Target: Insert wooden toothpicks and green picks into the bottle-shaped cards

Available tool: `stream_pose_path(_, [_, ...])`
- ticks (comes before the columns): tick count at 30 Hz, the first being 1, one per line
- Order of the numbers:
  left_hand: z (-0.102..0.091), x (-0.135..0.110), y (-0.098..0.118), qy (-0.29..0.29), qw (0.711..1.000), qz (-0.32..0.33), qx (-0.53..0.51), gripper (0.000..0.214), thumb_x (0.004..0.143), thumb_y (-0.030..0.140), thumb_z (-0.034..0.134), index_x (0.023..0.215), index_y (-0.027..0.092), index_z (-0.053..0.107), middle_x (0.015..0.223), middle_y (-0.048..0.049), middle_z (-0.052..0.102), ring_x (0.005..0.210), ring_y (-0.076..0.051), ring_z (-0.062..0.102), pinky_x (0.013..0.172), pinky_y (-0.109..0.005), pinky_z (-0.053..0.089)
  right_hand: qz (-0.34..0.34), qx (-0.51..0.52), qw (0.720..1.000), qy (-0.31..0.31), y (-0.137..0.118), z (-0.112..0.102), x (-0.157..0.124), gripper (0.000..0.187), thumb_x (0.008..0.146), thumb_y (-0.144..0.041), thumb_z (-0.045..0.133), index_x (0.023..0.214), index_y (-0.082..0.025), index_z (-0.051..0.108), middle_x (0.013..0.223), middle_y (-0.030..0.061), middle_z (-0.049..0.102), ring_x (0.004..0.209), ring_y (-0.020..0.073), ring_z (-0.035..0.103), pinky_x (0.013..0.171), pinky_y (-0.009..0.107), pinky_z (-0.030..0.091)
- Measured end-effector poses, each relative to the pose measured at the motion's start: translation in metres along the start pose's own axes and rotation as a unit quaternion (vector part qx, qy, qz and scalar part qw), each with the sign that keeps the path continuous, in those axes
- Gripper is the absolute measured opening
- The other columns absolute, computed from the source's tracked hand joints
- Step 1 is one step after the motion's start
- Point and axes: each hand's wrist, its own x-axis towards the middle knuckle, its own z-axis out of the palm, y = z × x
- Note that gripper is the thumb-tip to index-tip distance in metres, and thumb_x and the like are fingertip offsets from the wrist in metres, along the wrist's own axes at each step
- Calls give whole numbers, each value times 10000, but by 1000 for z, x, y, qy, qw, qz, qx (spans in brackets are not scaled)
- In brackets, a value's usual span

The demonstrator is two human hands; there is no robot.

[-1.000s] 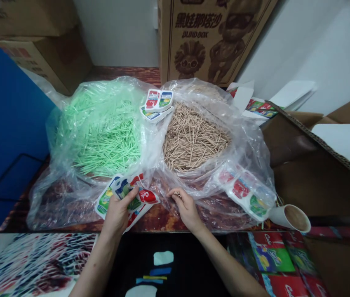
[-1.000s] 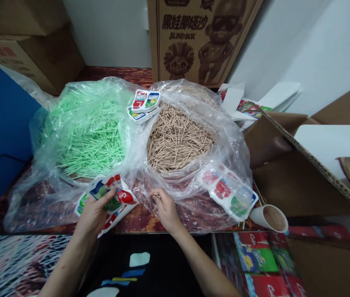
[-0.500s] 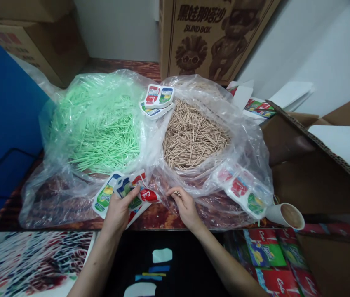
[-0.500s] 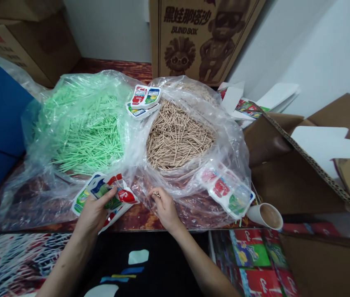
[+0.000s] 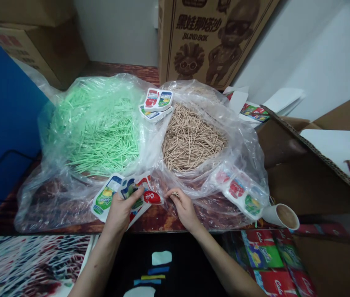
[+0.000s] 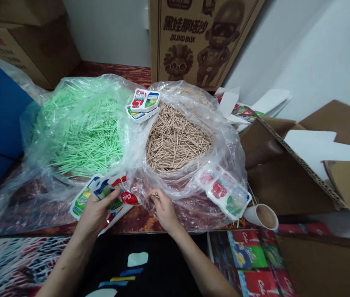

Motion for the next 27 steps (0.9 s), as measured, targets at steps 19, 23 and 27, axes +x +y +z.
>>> stream_pose_path(19, [-8,3,-4,-1,999,-32,20,298,542,260,873,792,165,741,765,-7,751,663,-155,681,673,-240,561,41,5,990,136,-25,-98,94,186,810,-389,548,796,-210,502,577,-66,495,418,68,394,389,181,301])
stream_pose_path(23, [-7,1,-8,-12,999,-42,30,298,572,261,859,825,159,741,800,-21,757,700,-167,689,687,-245,562,37,-40,991,121,-20,-101,125,175,775,-368,549,724,-211,488,520,-80,458,393,72,366,378,189,280])
stream_pose_path(27, [-11,0,-8,-11,998,-49,29,280,600,264,844,842,170,742,821,-18,763,727,-166,693,709,-242,563,-28,-32,997,67,-28,-80,114,135,834,-334,497,812,-207,540,638,-40,529,535,110,491,512,228,402])
